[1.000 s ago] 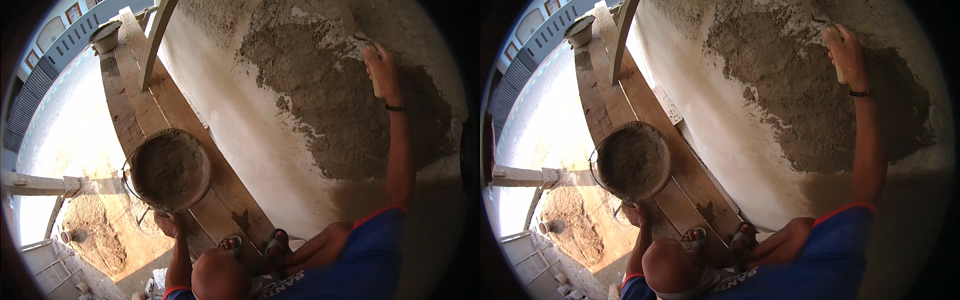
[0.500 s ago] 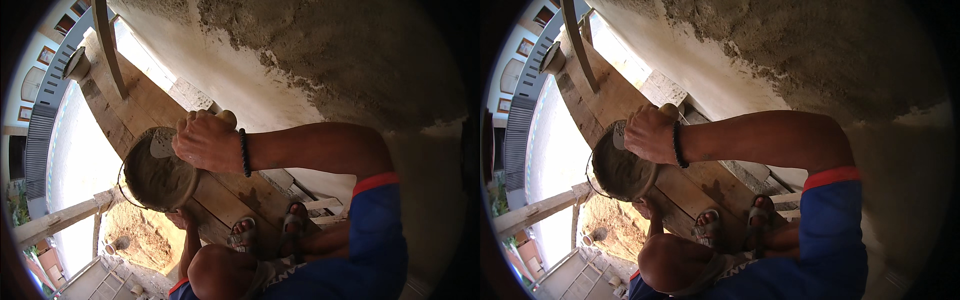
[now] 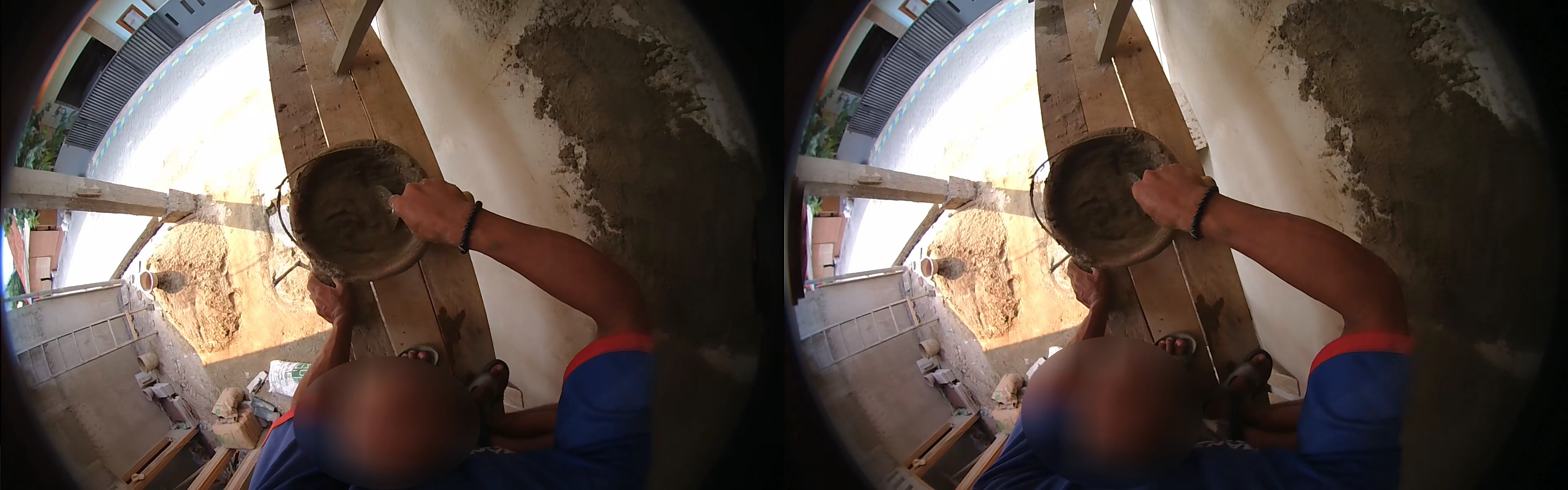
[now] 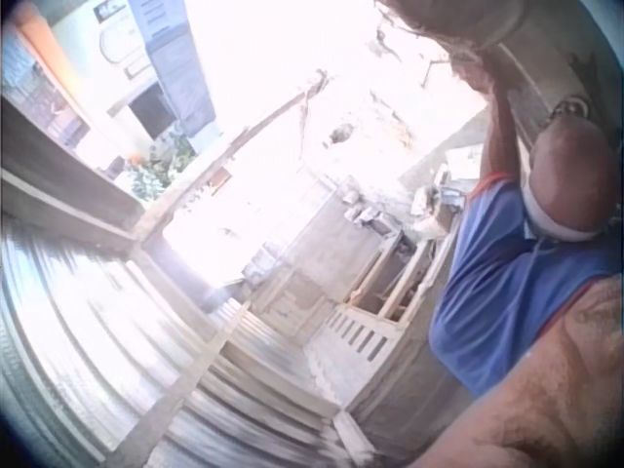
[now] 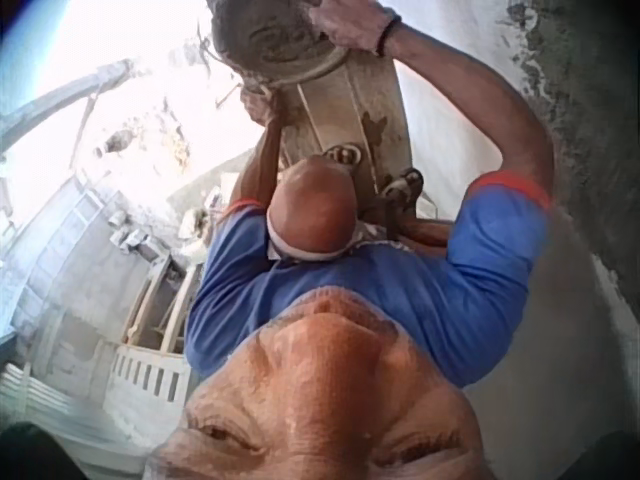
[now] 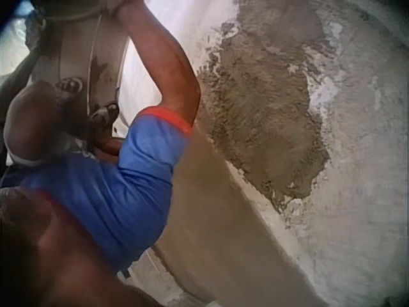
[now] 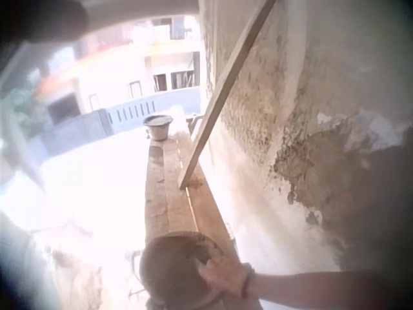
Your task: The person applies wet plaster to a wall using a trowel while standing on a wooden scaffold.
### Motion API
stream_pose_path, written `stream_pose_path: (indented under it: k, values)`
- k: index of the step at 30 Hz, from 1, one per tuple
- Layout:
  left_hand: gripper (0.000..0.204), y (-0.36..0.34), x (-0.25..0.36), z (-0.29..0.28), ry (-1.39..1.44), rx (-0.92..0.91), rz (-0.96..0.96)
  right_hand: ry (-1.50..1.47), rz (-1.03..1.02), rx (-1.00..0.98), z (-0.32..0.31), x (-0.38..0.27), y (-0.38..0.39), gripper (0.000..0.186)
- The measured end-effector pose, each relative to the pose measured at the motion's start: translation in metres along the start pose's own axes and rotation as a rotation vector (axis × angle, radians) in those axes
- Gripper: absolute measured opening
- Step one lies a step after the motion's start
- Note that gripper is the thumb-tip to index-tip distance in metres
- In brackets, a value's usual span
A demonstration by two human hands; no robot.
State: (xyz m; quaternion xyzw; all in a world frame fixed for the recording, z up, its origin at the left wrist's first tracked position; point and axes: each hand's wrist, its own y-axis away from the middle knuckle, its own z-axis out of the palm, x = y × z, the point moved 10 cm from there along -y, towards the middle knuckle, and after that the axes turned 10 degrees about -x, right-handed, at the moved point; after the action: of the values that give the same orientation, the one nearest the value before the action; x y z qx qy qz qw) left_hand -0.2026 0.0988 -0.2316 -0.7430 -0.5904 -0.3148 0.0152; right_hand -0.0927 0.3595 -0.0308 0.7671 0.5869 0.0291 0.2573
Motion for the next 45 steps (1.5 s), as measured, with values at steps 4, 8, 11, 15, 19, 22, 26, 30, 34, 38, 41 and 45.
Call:
stream_pose_path:
  k: [4,8,11,15,19,22,26,30,34,38,41,45]
  values:
    - [0.060,0.001,-0.005,0.001,-0.005,0.018,-0.041,-0.168,-0.020,-0.089,0.025,-0.013,-0.014,0.025]
    - [0.055,0.003,0.005,-0.001,-0.047,-0.047,-0.071,-0.273,0.022,0.003,0.024,0.009,0.013,0.036]
    - [0.056,0.004,0.004,-0.002,-0.021,-0.067,-0.096,-0.224,0.041,0.064,0.032,0.017,0.031,0.045]
    - [0.057,-0.002,-0.013,-0.006,-0.021,0.020,-0.021,-0.203,0.031,0.043,0.044,0.009,0.027,0.046]
    - [0.059,-0.002,0.001,0.007,-0.017,-0.089,-0.068,-0.264,0.068,0.098,0.036,0.027,0.045,0.046]
    - [0.058,-0.001,-0.004,0.008,-0.043,-0.025,-0.047,-0.297,0.069,0.144,-0.001,0.023,0.056,0.042]
    - [0.058,0.003,0.004,0.000,-0.023,-0.063,-0.065,-0.349,0.005,0.311,-0.076,0.026,0.086,0.042]
    - [0.059,0.002,0.006,0.004,-0.035,-0.038,-0.046,-0.506,0.105,0.290,-0.155,0.050,0.126,0.045]
    - [0.059,0.005,0.003,-0.004,-0.016,-0.042,-0.080,-0.603,0.221,0.311,-0.195,0.097,0.156,0.039]
    - [0.061,-0.005,0.002,-0.007,0.000,-0.040,-0.045,-0.945,0.415,0.440,-0.189,0.226,0.184,0.036]
    - [0.061,0.003,-0.003,0.005,-0.018,-0.077,-0.048,-0.316,0.808,0.594,-0.241,0.320,0.253,0.045]
    - [0.063,0.002,0.000,0.003,0.000,-0.060,-0.031,-0.179,0.871,0.934,-0.294,0.316,0.346,0.057]
